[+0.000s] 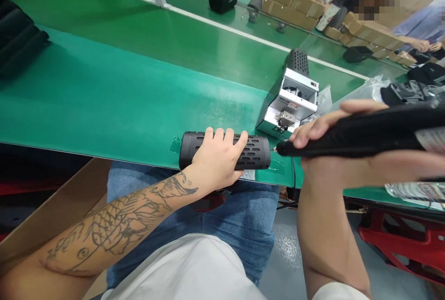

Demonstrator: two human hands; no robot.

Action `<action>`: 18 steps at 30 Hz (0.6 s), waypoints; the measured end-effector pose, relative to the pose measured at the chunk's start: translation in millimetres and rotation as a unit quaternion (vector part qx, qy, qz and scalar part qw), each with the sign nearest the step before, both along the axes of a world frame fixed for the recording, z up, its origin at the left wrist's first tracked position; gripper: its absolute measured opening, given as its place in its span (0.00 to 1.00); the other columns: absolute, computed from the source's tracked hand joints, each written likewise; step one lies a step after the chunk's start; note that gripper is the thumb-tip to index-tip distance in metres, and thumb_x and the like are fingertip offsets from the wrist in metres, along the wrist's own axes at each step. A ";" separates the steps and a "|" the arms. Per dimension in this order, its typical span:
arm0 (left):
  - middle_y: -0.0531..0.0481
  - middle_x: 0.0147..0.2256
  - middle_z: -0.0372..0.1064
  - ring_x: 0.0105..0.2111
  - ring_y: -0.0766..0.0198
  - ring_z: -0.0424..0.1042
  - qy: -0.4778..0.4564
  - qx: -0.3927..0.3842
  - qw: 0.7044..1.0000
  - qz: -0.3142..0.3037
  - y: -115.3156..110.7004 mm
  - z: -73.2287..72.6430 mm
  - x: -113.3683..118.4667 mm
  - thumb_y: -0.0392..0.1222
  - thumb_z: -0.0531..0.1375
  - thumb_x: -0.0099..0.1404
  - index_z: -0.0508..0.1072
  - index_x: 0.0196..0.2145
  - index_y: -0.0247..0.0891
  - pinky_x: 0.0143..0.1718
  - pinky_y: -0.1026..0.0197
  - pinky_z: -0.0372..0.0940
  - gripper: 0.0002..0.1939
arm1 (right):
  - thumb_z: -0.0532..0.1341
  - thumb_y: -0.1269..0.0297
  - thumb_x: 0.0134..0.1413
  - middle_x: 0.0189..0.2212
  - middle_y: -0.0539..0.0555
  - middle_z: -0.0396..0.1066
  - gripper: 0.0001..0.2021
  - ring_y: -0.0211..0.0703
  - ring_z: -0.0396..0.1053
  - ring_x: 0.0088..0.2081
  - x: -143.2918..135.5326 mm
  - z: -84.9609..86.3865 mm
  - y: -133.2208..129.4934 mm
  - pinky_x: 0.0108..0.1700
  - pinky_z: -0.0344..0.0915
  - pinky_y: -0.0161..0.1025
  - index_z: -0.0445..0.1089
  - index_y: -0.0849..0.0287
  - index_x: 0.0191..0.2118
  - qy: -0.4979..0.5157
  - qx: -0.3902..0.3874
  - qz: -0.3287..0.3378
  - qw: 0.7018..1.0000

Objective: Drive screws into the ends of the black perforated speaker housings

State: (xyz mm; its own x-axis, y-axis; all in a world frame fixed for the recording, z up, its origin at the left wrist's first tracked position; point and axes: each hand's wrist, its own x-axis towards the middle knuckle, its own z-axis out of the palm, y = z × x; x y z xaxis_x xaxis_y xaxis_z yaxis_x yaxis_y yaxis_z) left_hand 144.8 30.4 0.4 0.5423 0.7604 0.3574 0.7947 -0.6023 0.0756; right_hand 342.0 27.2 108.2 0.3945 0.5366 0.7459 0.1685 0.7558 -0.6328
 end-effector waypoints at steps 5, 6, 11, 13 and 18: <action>0.23 0.63 0.65 0.59 0.28 0.67 0.013 -0.020 0.999 -0.021 -0.2 4.7 -7.2 0.62 0.69 0.63 0.56 0.75 0.32 0.61 0.30 0.56 0.53 | 0.49 0.25 0.63 0.16 0.44 0.55 0.35 0.39 0.62 0.15 7.7 0.8 60.8 0.14 0.61 0.38 0.69 0.56 0.33 0.044 0.131 -0.157 0.978; 0.23 0.66 0.63 0.62 0.27 0.66 0.021 -0.026 0.999 -0.032 0.5 6.1 -10.8 0.62 0.69 0.63 0.55 0.76 0.33 0.62 0.31 0.56 0.54 | 0.49 0.26 0.65 0.16 0.44 0.55 0.35 0.39 0.61 0.15 11.0 -1.8 69.6 0.14 0.60 0.38 0.68 0.57 0.33 0.040 0.139 -0.166 0.975; 0.28 0.74 0.54 0.72 0.27 0.54 0.044 -0.029 0.997 -0.049 4.9 10.1 -31.7 0.62 0.71 0.61 0.47 0.79 0.40 0.69 0.32 0.50 0.59 | 0.44 0.22 0.64 0.17 0.44 0.55 0.38 0.38 0.61 0.15 21.8 -18.4 84.7 0.15 0.61 0.37 0.64 0.56 0.33 0.002 0.129 -0.144 0.981; 0.28 0.72 0.58 0.71 0.28 0.56 0.043 -0.028 0.998 -0.042 6.1 10.9 -37.6 0.62 0.71 0.61 0.48 0.79 0.41 0.68 0.33 0.50 0.59 | 0.45 0.22 0.63 0.16 0.44 0.55 0.38 0.38 0.61 0.14 19.4 -21.4 80.3 0.15 0.61 0.37 0.64 0.56 0.33 -0.009 0.109 -0.133 0.985; 0.33 0.57 0.71 0.52 0.38 0.72 0.037 -0.047 0.997 -0.038 6.9 10.8 -41.1 0.59 0.69 0.62 0.54 0.77 0.41 0.52 0.42 0.61 0.53 | 0.46 0.19 0.58 0.17 0.46 0.58 0.39 0.41 0.62 0.15 7.8 -6.3 53.9 0.14 0.60 0.39 0.66 0.56 0.34 0.015 0.036 -0.131 0.991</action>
